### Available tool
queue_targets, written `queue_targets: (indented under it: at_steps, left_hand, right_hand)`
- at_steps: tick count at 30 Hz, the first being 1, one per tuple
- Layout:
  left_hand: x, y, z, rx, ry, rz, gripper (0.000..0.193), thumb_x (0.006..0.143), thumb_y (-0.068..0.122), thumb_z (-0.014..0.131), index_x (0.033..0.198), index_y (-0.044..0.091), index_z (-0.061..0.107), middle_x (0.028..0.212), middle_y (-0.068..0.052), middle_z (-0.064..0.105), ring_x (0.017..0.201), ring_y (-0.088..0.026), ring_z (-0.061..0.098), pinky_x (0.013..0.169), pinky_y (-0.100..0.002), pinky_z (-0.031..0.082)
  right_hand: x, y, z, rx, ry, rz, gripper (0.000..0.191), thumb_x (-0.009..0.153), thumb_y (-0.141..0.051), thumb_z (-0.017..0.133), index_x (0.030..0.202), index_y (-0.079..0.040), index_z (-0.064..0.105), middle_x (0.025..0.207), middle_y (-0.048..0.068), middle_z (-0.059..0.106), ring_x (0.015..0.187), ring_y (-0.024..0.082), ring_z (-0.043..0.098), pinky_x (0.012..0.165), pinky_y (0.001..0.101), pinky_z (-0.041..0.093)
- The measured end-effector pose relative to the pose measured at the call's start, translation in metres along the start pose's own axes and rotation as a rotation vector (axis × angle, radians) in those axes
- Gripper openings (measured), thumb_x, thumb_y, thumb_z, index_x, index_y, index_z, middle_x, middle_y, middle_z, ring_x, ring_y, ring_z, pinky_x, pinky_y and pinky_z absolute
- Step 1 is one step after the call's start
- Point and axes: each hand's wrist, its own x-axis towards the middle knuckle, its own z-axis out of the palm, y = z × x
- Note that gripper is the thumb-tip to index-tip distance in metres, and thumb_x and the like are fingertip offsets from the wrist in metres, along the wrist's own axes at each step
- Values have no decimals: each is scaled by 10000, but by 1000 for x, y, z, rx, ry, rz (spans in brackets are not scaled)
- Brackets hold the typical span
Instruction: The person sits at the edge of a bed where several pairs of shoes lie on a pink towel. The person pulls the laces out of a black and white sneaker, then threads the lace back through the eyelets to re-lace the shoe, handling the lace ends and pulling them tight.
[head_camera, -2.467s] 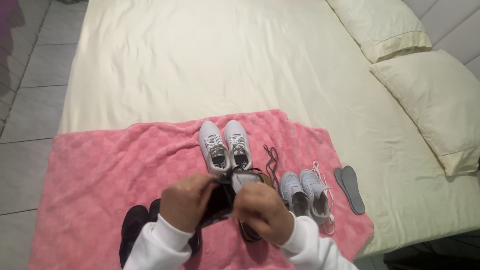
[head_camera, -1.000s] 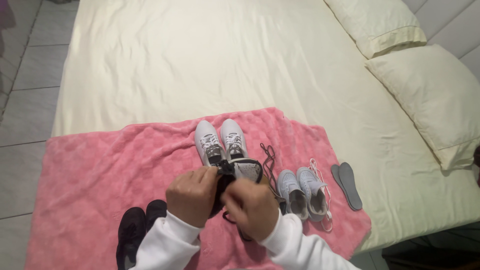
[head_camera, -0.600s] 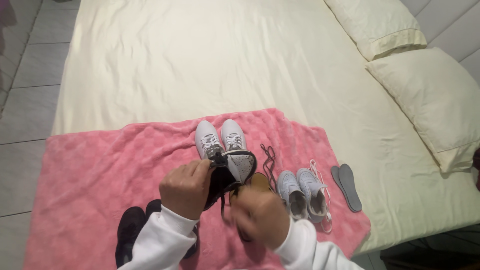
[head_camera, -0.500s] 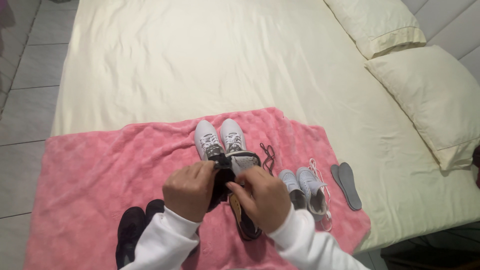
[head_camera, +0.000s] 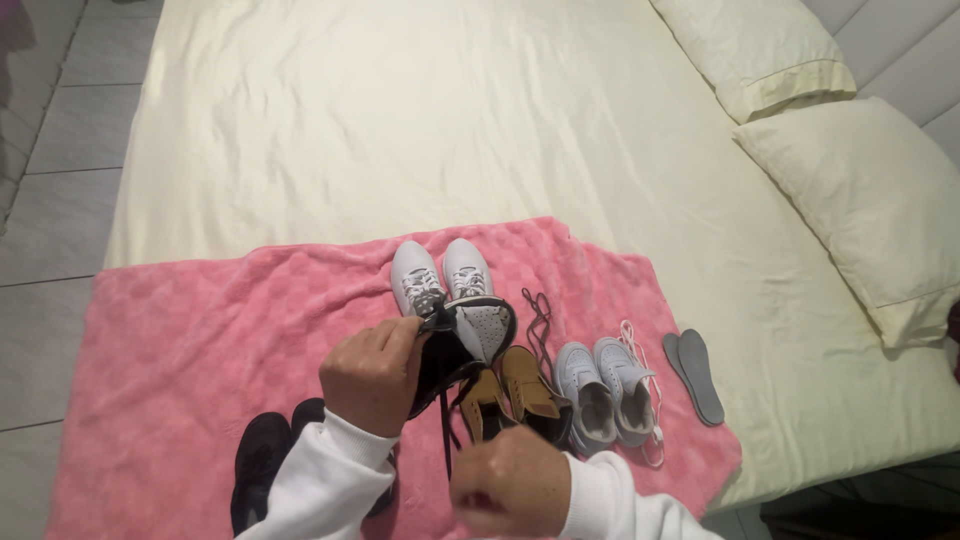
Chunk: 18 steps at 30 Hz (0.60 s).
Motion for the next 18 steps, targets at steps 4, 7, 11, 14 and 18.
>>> queue_targets:
  at_steps: [4,7,11,14,18]
  left_hand:
    - [3,6,-3,-5,0,23,164,873,173,728,994,65,707,852,-59,716,679,-272,658,591,-407,496]
    - [3,14,-5,-8,-26,31,173,854,171,728,993,68,712,840,-56,716,669,-276,654,582,-412,496]
    - [-1,21,-5,-32,-56,38,171,843,159,721,988,69,705,832,-57,709,677,-278,658,590,-414,499]
    - [0,18,-3,-37,-71,-4,140,853,167,724,967,87,710,803,-62,706,665,-285,662,578,-415,497]
    - [8,3,-6,-38,-45,-143,102,902,167,721,982,104,730,819,-94,710,655,-302,660,568,-418,489]
  right_hand:
    - [15,-5,-9,-100,552,284,118,802,-190,800,804,-80,757,735,90,688,623,258,677,568,359,535]
    - [30,-2,-27,-89,729,471,213,777,-216,832,784,-37,715,673,107,664,546,256,659,517,378,511]
    - [42,4,-25,-62,764,407,144,808,-158,776,836,-32,713,730,97,689,605,244,689,552,366,534]
    - [30,10,-10,-74,675,231,85,844,-116,738,857,-40,702,792,100,687,693,262,695,609,363,541]
    - [7,8,26,101,78,-161,146,844,-180,736,923,-67,688,868,104,665,730,280,682,642,394,540]
